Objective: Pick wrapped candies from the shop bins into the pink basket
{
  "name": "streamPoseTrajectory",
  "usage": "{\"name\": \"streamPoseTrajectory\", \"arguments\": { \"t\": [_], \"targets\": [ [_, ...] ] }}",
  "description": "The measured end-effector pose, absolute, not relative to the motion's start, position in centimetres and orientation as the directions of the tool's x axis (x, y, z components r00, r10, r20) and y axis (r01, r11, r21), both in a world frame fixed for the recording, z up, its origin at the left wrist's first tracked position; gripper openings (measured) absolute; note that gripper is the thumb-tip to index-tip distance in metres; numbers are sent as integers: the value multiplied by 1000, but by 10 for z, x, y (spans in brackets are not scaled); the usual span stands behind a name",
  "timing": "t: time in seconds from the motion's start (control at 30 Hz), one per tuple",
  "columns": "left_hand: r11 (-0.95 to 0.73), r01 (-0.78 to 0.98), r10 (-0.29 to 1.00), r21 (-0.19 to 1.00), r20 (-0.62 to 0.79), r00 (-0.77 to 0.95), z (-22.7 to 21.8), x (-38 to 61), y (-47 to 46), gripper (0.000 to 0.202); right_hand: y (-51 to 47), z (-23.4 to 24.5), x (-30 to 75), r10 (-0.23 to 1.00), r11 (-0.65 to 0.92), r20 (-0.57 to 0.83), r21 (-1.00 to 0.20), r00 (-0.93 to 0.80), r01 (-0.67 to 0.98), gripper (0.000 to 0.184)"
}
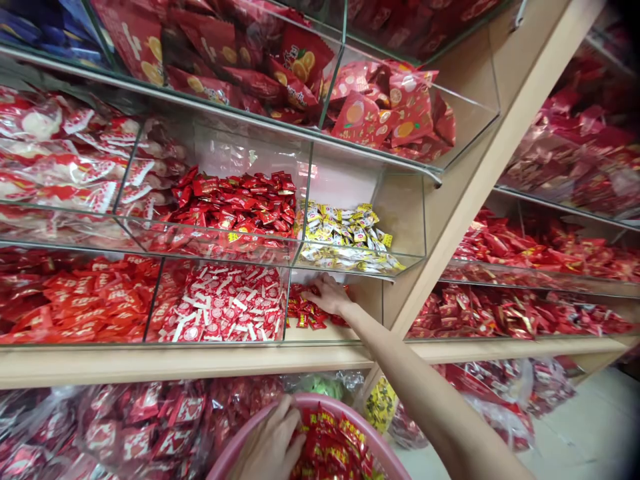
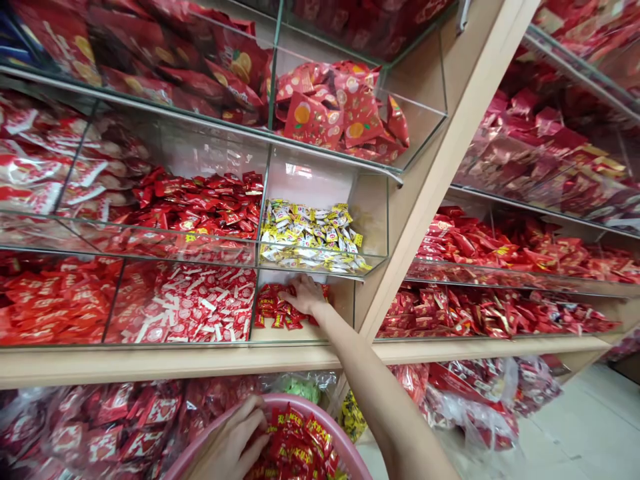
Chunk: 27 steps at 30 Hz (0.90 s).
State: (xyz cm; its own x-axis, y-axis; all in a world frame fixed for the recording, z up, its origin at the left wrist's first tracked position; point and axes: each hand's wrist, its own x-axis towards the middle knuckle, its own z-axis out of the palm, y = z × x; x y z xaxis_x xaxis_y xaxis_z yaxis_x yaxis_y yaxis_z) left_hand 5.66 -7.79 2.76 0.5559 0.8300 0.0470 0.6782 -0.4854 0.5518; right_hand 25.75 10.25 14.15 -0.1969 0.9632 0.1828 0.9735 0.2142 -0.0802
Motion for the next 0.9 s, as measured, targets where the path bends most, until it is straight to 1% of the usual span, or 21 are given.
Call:
{"name": "streamPoseTrajectory", "arguments": {
  "t": [0.1, 0.2, 0.4, 0.57, 0.63, 0.7, 0.77, 0.83, 0.9],
  "targets": [
    [-501, 674, 815, 542, 34, 578, 28, 58, -77, 22, 100, 130, 258, 958, 221, 191, -25, -213, 975, 60],
    [-506, 667, 813, 547, 43, 581, 30, 59, -77, 21, 94, 127, 258, 960, 231, 165, -16, -226, 973, 62],
    [-512, 657, 827, 554, 110, 552, 39, 58, -77, 17, 75, 135, 259, 954, 288, 105, -53, -282, 956, 69],
    [-523, 657, 821, 543, 112, 560, 37, 58, -79, 19, 61, 151, 264, 933, 358, -1, -118, -360, 926, 62],
    [-528, 651, 817, 545, 115, 566, 35, 58, -79, 20, 63, 157, 263, 925, 379, 32, -151, -378, 913, 60],
    [-535, 644, 814, 547, 129, 566, 32, 59, -78, 21, 70, 160, 256, 913, 405, 129, -169, -387, 899, 56],
    [-549, 630, 811, 549, 168, 561, 27, 60, -76, 22, 81, 158, 245, 895, 434, 202, -178, -399, 883, 47],
    [-568, 612, 805, 551, 217, 552, 21, 59, -73, 25, 93, 152, 230, 884, 458, 202, -187, -422, 869, 43],
    [-581, 607, 798, 542, 233, 556, 16, 58, -70, 30, 101, 144, 217, 879, 473, 161, -185, -448, 862, 44]
  ]
}}
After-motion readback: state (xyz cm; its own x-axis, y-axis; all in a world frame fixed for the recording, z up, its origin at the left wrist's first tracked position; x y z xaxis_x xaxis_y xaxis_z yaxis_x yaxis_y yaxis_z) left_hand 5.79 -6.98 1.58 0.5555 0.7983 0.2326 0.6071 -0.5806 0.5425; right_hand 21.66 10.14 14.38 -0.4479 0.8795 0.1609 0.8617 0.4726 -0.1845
